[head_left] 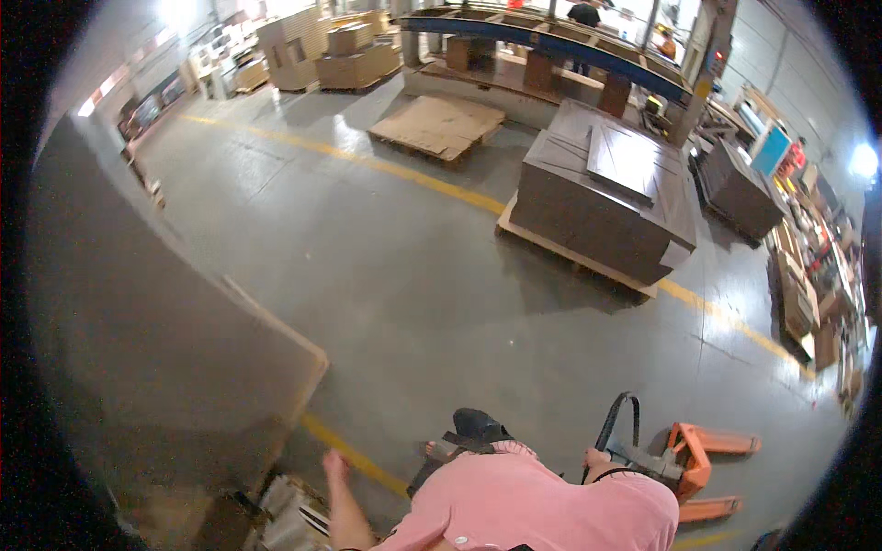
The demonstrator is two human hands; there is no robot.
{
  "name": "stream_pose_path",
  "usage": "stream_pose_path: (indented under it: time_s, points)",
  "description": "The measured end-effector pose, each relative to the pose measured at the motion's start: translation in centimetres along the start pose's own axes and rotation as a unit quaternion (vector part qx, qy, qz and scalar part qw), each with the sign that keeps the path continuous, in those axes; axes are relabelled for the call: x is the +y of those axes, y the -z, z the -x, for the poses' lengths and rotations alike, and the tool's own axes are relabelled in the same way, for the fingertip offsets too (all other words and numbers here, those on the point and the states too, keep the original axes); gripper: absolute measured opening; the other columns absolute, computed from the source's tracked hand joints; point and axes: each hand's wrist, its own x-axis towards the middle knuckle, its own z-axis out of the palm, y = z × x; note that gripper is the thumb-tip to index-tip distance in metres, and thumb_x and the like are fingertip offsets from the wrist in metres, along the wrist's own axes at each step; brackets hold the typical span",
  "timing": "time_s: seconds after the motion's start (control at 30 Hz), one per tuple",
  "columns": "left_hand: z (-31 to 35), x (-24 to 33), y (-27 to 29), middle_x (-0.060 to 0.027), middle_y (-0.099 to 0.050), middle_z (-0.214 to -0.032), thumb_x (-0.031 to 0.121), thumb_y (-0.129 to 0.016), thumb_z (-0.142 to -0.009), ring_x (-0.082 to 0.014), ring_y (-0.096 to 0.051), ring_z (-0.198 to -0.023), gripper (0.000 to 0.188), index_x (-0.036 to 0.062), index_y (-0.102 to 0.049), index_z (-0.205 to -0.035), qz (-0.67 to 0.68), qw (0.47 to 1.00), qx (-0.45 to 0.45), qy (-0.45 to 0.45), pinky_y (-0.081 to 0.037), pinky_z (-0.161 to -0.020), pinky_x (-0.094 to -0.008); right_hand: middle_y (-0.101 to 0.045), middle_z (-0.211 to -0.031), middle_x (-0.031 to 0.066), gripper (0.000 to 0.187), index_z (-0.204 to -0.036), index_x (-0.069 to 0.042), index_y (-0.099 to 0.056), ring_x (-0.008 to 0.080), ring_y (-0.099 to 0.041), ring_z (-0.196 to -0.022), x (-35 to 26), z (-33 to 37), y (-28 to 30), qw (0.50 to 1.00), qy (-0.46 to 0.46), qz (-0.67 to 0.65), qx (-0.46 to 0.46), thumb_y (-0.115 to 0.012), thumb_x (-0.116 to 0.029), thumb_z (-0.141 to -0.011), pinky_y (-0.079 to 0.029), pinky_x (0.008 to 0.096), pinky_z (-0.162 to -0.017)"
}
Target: The person navigates a pallet jack through a workshop, wipes a machine roller with a cloth, stacks wooden panels by hand, and pulls the pallet jack loaded with the panels across the room.
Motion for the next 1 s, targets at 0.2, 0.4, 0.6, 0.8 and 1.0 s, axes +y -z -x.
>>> stream_pose_path:
  time_s: [0.2,0.4,0.6,0.8,1.0]
  points:
    - [-11.3,36.7,-8.6,0.001,-0.053,-0.074,0.024,-0.054,-0.097,-0.0093,-0.05,-0.067,0.014,0.0099,-0.052,-0.094,-0.054,0.979,0.047,-0.189,-0.04,-0.057,-0.0245,-0.065,-0.093,0.0218,0.038,-0.096,0.005,-0.065,0.033,-0.065,-0.088,-7.3,11.7,-13.5,0.998,0.007,0.064,-0.005,-0.062,-0.027,-0.076,-0.05,0.043,-0.077]
    - [-27.8,39.4,-16.6,0.0004,-0.049,-0.076,0.016,-0.052,-0.096,-0.0092,-0.046,-0.069,0.016,0.0095,-0.047,-0.083,-0.246,0.921,-0.119,-0.277,-0.042,-0.062,-0.0267,-0.066,-0.088,0.0128,0.03,-0.091,-0.002,-0.062,0.0266,-0.064,-0.08,-14.5,16.3,-28.2,0.977,0.184,0.104,-0.034,-0.067,-0.028,-0.078,-0.046,0.0456,-0.064]
    - [-32.9,30.5,-15.1,-0.0053,-0.064,-0.078,0.034,-0.061,-0.089,-0.0132,-0.057,-0.07,0.033,0.0014,-0.068,-0.091,-0.386,0.892,-0.231,0.051,-0.047,-0.062,-0.0305,-0.058,-0.07,0.0101,0.028,-0.085,-0.002,-0.061,0.0268,-0.059,-0.063,-24.2,9.8,-34.9,0.968,0.204,-0.069,-0.125,-0.059,-0.029,-0.081,-0.047,0.0433,-0.061]
    - [-44.4,32.4,-11.8,-0.0083,-0.066,-0.07,0.041,-0.058,-0.09,-0.0201,-0.061,-0.061,0.04,0.0046,-0.07,-0.079,-0.533,0.808,-0.214,-0.131,-0.048,-0.055,-0.0367,-0.061,-0.068,0.0131,0.035,-0.088,0.002,-0.063,0.024,-0.059,-0.056,-39.9,22.3,-42.4,0.973,0.114,-0.083,-0.181,-0.055,-0.033,-0.086,-0.049,0.0417,-0.058]
    - [-61.0,54.7,-22.3,-0.021,-0.068,-0.105,0.048,-0.048,-0.091,-0.0362,-0.065,-0.097,0.052,0.0017,-0.067,-0.105,-0.522,0.843,-0.12,-0.046,-0.051,-0.086,-0.0453,-0.064,-0.087,0.017,0.043,-0.107,0.002,-0.061,0.0238,-0.062,-0.077,-61.2,39.6,-52.6,0.988,0.142,0.05,-0.018,-0.049,-0.035,-0.09,-0.05,0.039,-0.067]
